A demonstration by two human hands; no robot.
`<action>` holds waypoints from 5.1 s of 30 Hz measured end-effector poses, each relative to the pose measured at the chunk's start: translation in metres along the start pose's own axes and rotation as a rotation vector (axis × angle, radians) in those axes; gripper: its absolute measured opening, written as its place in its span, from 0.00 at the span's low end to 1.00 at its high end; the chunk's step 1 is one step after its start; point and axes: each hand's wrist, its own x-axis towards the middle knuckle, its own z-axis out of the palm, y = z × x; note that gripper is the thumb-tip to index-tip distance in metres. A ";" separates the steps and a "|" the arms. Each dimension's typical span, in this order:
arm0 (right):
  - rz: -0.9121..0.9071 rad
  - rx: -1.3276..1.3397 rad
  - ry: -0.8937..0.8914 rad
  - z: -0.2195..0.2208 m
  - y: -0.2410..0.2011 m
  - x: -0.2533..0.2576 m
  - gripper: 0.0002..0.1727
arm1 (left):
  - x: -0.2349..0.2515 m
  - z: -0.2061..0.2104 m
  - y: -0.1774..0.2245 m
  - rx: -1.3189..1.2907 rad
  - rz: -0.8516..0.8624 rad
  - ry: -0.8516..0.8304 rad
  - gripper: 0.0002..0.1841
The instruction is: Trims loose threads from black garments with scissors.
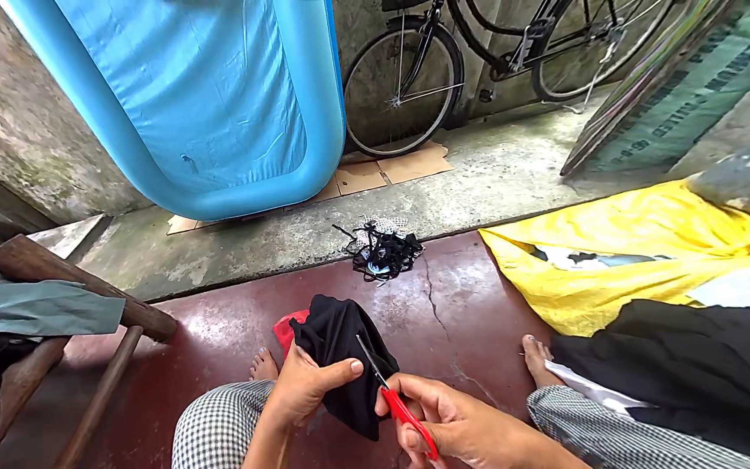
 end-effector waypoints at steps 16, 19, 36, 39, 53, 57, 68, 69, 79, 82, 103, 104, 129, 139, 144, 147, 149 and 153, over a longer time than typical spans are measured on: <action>-0.008 -0.032 0.195 0.013 0.001 0.003 0.20 | 0.003 0.002 -0.015 0.045 0.055 0.033 0.35; -0.010 0.025 0.198 0.015 -0.001 0.003 0.20 | 0.004 0.003 -0.018 0.051 0.075 0.050 0.34; -0.036 0.137 0.236 0.012 -0.006 0.004 0.17 | 0.001 0.015 -0.038 0.043 0.146 0.105 0.35; -0.033 0.151 0.222 0.009 -0.005 0.003 0.18 | 0.000 0.015 -0.039 0.051 0.131 0.100 0.35; -0.022 0.201 0.274 0.008 -0.009 0.003 0.19 | -0.002 0.013 -0.042 0.108 0.121 0.103 0.36; -0.016 0.190 0.274 0.005 -0.009 0.004 0.19 | -0.003 0.012 -0.043 0.125 0.112 0.083 0.36; 0.042 0.214 0.176 -0.007 -0.004 0.005 0.22 | -0.006 0.009 -0.048 0.118 0.098 0.090 0.38; 0.051 0.207 0.171 -0.007 -0.004 0.005 0.21 | -0.007 0.008 -0.049 0.120 0.090 0.090 0.38; 0.105 0.133 0.220 -0.002 -0.006 0.006 0.20 | -0.007 0.004 -0.051 0.122 0.053 0.091 0.37; 0.088 0.119 0.277 0.002 -0.006 0.007 0.20 | -0.005 0.005 -0.052 0.143 0.052 0.107 0.37; 0.168 0.343 0.443 0.007 -0.003 0.010 0.17 | -0.011 0.013 -0.074 0.168 0.013 0.048 0.37; 0.174 0.337 0.447 0.005 -0.002 0.011 0.17 | -0.011 0.013 -0.076 0.170 0.013 0.048 0.37; 0.275 -0.160 0.286 -0.022 0.013 0.005 0.20 | 0.093 -0.048 -0.063 0.464 -0.155 0.153 0.24; 0.342 -0.277 0.084 -0.002 0.033 0.012 0.21 | 0.156 0.021 -0.088 1.517 -0.571 -1.070 0.29; 0.345 -0.289 0.076 0.000 0.029 0.008 0.23 | 0.152 0.037 -0.066 1.875 -0.598 -1.176 0.19; 0.338 -0.289 0.084 0.001 0.027 0.006 0.22 | 0.149 0.038 -0.032 1.964 -0.611 -1.036 0.22; 0.320 -0.291 0.091 0.001 0.029 0.006 0.22 | 0.149 0.031 -0.007 1.946 -0.654 -0.911 0.30; 0.312 -0.275 0.131 0.002 0.033 0.006 0.21 | 0.141 0.002 0.026 1.834 -0.738 -0.704 0.33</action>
